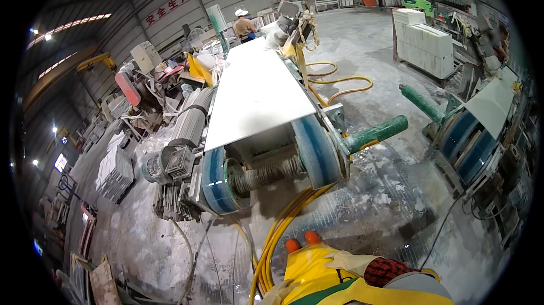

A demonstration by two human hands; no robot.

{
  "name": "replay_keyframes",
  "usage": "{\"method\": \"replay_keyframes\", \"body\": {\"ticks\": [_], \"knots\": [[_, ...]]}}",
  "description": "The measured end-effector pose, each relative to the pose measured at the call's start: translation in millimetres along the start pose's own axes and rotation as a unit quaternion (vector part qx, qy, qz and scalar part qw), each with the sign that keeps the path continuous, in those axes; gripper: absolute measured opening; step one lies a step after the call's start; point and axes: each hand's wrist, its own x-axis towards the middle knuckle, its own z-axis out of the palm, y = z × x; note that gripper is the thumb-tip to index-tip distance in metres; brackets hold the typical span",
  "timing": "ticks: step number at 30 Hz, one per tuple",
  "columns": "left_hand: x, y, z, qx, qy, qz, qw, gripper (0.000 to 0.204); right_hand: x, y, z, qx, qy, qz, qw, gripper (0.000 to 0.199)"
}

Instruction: The person repeatedly picks up large white rectangular slabs and feeds them into a processing machine with rollers. The slabs are handled one at a time and moved along the conveyor system.

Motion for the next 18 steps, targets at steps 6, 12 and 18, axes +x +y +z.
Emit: {"method": "replay_keyframes", "body": {"ticks": [6,12,18], "knots": [[0.8,-0.9,1.5,0.002,-0.001,-0.006,1.0,0.057,-0.2,2.6,4.7,0.005,0.015,-0.01,1.0,0.071],[-1.1,-2.9,1.8,0.002,0.0,-0.009,1.0,0.058,1.2,0.0,3.6,0.01,0.012,0.018,1.0,0.068],[-6.4,-5.9,2.5,-0.001,-0.004,-0.008,1.0,0.058,3.9,3.8,9.0,0.015,0.029,0.021,0.999,0.068]]}}
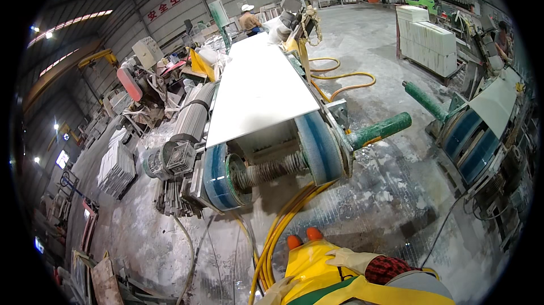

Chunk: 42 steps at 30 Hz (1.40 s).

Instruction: The person repeatedly picks up large white rectangular slabs and feeds them into a processing machine with rollers. The slabs are handled one at a time and moved along the conveyor system.

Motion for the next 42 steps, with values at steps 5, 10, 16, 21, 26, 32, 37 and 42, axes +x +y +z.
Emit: {"method": "replay_keyframes", "body": {"ticks": [5,10,16,21,26,32,37,42], "knots": [[-2,-3,0,-0.004,0.0,-0.005,1.0,0.059,-8,-10,-8,0.018,-0.009,0.005,1.0,0.066],[-3,-4,1,-0.004,-0.002,-0.007,1.0,0.06,-10,-11,-9,0.017,-0.007,0.002,1.0,0.066],[-3,-4,-1,-0.002,-0.004,-0.01,1.0,0.061,-6,-7,-5,-0.011,0.001,-0.005,1.0,0.067],[-4,-6,-2,0.001,-0.006,-0.009,1.0,0.061,-4,-4,-2,-0.001,0.003,-0.006,1.0,0.067],[-7,-10,-1,0.002,-0.008,-0.008,1.0,0.062,-12,-13,-9,0.021,0.002,0.009,1.0,0.066],[-4,-9,0,0.001,-0.01,-0.008,1.0,0.063,-10,-9,-7,0.036,0.007,-0.001,0.999,0.065],[-3,-9,0,0.005,-0.01,-0.012,1.0,0.064,-14,-17,-12,0.032,0.002,0.01,0.999,0.065],[2,-7,-1,0.011,-0.012,-0.013,1.0,0.064,-19,-20,-15,0.037,0.001,0.022,0.999,0.064]]}}
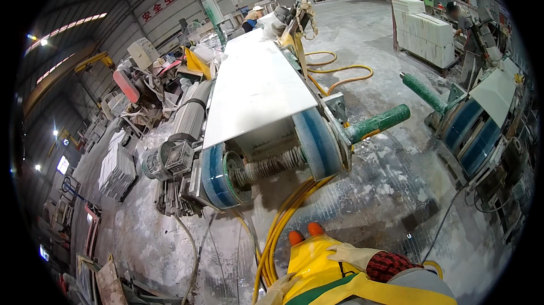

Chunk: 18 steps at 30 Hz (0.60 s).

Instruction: The person repeatedly picks up large white rectangular slabs and feeds them into a processing machine with rollers. The slabs are handled one at a time and moved along the conveyor system.

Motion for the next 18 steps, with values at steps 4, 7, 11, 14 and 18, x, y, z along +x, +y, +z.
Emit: {"method": "replay_keyframes", "body": {"ticks": [4,7,11,14,18], "knots": [[-3,-4,3,-0.002,-0.002,0.003,1.0,0.065,4,4,3,-0.004,-0.003,-0.009,1.0,0.064],[-5,-6,4,-0.004,0.0,0.002,1.0,0.065,5,1,3,-0.008,-0.008,-0.009,1.0,0.065],[-1,-6,2,0.0,-0.006,0.01,1.0,0.066,6,5,3,-0.005,-0.006,-0.016,1.0,0.065],[-2,-9,1,-0.001,-0.005,0.012,1.0,0.066,5,3,2,-0.006,-0.008,-0.014,1.0,0.065],[-6,-13,-1,0.0,-0.003,0.027,1.0,0.067,4,2,2,-0.004,-0.003,-0.019,1.0,0.066]]}}
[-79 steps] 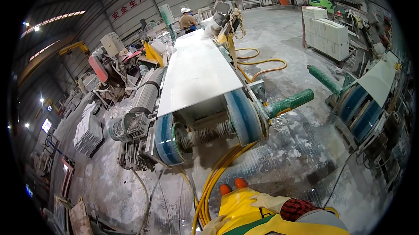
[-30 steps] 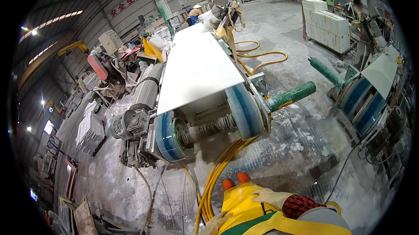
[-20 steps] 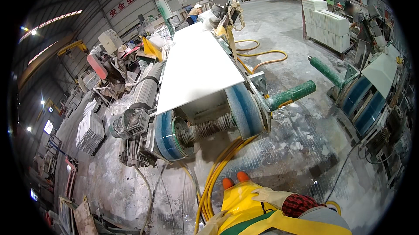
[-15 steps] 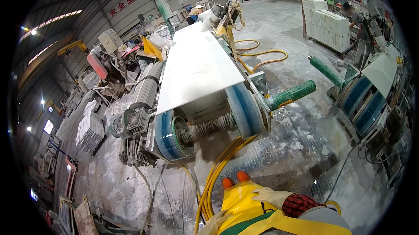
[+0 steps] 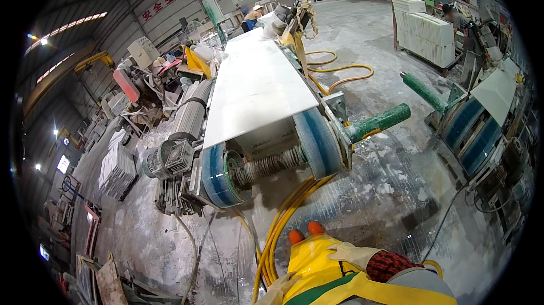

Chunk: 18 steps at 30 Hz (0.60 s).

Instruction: The person repeatedly picks up large white rectangular slabs and feeds them into a processing machine with rollers. The slabs are handled one at a time and moved along the conveyor system.

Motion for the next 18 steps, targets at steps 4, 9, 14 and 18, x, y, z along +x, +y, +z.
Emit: {"method": "replay_keyframes", "body": {"ticks": [4,9,14,18], "knots": [[-3,-4,1,0.008,0.006,0.026,1.0,0.068,3,2,1,0.003,-0.005,0.003,1.0,0.066],[-2,1,-1,0.026,-0.007,0.023,0.999,0.07,-1,2,0,0.002,0.002,0.003,1.0,0.066],[9,-13,7,-0.004,0.007,-0.064,0.998,0.072,2,0,1,-0.012,-0.004,0.006,1.0,0.066],[3,-4,5,-0.003,0.007,-0.037,0.999,0.072,9,10,8,-0.016,0.001,0.0,1.0,0.066]]}}
